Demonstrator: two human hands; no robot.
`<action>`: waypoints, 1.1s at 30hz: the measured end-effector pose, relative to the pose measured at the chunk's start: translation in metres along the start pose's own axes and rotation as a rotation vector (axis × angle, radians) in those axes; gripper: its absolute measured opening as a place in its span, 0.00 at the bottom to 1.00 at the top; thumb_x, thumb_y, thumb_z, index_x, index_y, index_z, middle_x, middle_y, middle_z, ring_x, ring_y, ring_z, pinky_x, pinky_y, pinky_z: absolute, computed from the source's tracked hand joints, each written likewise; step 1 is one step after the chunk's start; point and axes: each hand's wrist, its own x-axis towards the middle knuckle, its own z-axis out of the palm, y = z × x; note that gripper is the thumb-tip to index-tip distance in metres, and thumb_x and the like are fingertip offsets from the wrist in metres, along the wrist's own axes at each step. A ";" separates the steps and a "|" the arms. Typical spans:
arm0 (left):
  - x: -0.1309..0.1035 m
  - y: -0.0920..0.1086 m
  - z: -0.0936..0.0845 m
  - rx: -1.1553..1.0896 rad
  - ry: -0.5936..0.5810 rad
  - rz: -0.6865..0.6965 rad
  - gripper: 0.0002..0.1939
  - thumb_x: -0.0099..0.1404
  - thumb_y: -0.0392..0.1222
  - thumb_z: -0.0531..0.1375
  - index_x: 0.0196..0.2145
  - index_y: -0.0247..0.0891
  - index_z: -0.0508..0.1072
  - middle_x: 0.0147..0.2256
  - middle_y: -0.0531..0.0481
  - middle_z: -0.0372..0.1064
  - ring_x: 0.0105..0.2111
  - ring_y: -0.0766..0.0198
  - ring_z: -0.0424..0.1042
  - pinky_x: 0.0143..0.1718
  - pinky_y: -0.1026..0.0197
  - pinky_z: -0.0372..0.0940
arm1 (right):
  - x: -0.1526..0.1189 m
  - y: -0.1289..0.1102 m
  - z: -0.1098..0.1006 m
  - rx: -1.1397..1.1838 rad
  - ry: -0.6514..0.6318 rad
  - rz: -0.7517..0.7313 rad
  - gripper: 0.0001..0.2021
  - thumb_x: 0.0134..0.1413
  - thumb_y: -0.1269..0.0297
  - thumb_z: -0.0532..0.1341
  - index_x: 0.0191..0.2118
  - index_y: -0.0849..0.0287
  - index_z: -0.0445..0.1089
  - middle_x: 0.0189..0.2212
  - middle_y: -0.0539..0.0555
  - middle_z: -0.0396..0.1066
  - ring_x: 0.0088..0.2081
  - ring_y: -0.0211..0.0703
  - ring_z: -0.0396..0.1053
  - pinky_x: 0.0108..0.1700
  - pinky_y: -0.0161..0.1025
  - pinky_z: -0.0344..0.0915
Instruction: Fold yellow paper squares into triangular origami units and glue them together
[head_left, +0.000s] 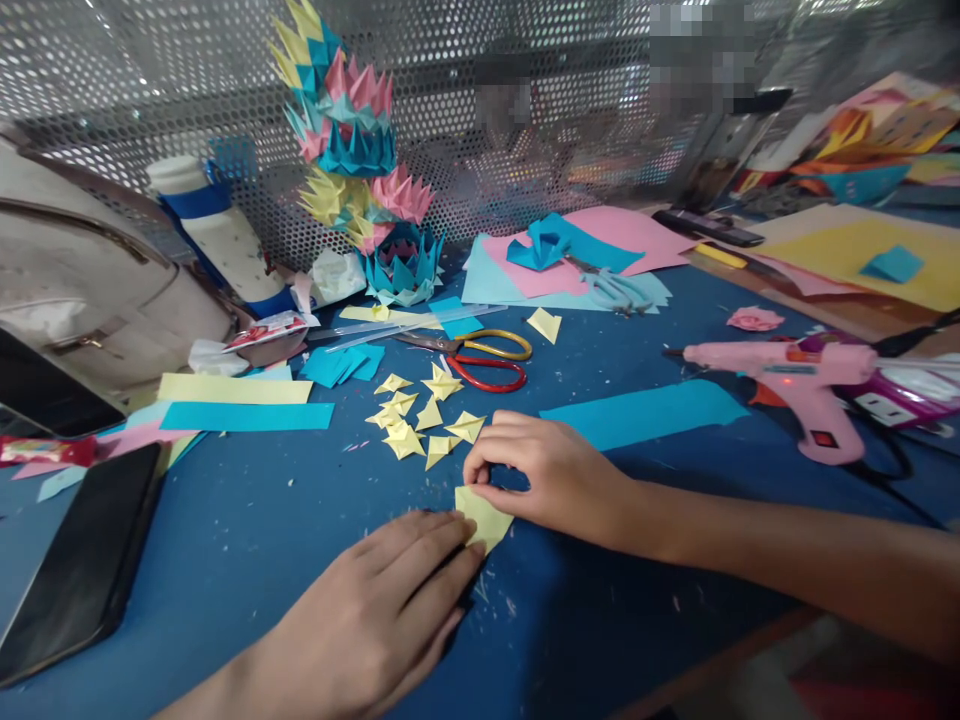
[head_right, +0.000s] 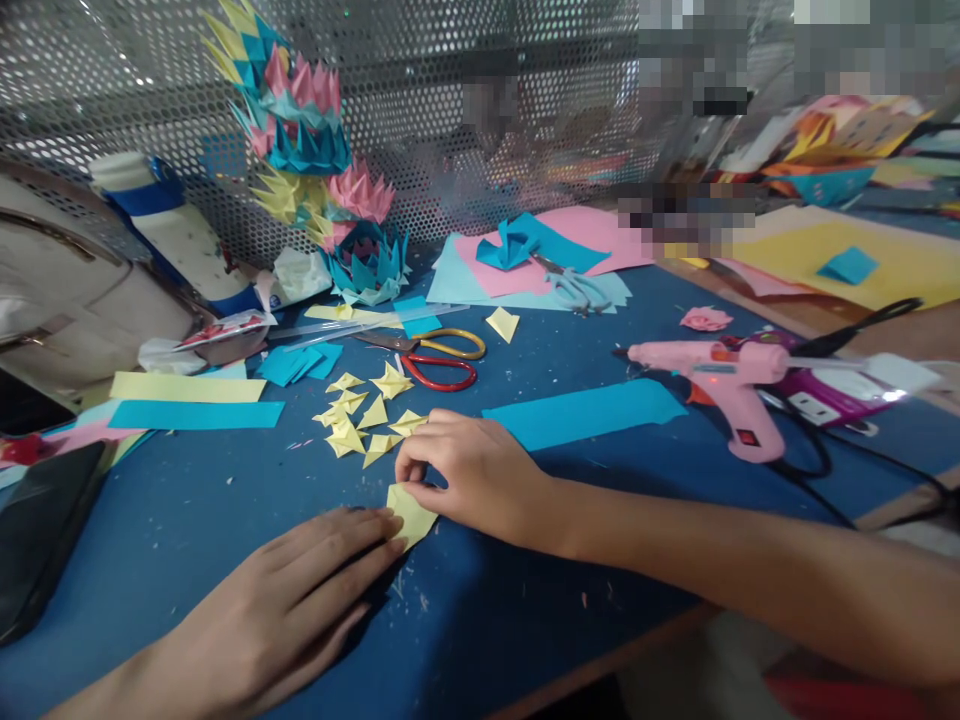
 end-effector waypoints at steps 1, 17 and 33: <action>0.000 0.000 0.001 0.002 0.002 -0.004 0.19 0.76 0.34 0.46 0.56 0.26 0.70 0.53 0.38 0.73 0.52 0.52 0.74 0.51 0.51 0.74 | 0.000 0.000 0.000 -0.017 0.002 -0.004 0.05 0.55 0.75 0.64 0.32 0.57 0.71 0.31 0.44 0.73 0.35 0.36 0.64 0.36 0.33 0.55; -0.002 -0.005 0.005 0.075 -0.082 -0.141 0.20 0.77 0.42 0.49 0.60 0.32 0.67 0.60 0.45 0.66 0.60 0.53 0.63 0.61 0.44 0.59 | 0.001 0.005 -0.020 -0.250 -0.158 -0.393 0.12 0.68 0.64 0.57 0.33 0.59 0.73 0.34 0.51 0.69 0.36 0.42 0.56 0.37 0.40 0.49; -0.001 -0.008 -0.001 0.056 -0.226 -0.110 0.28 0.75 0.43 0.52 0.68 0.34 0.53 0.63 0.43 0.61 0.63 0.50 0.60 0.66 0.37 0.48 | 0.014 0.026 -0.038 0.054 -0.362 -0.432 0.09 0.66 0.59 0.60 0.38 0.57 0.75 0.31 0.49 0.73 0.36 0.37 0.66 0.40 0.35 0.58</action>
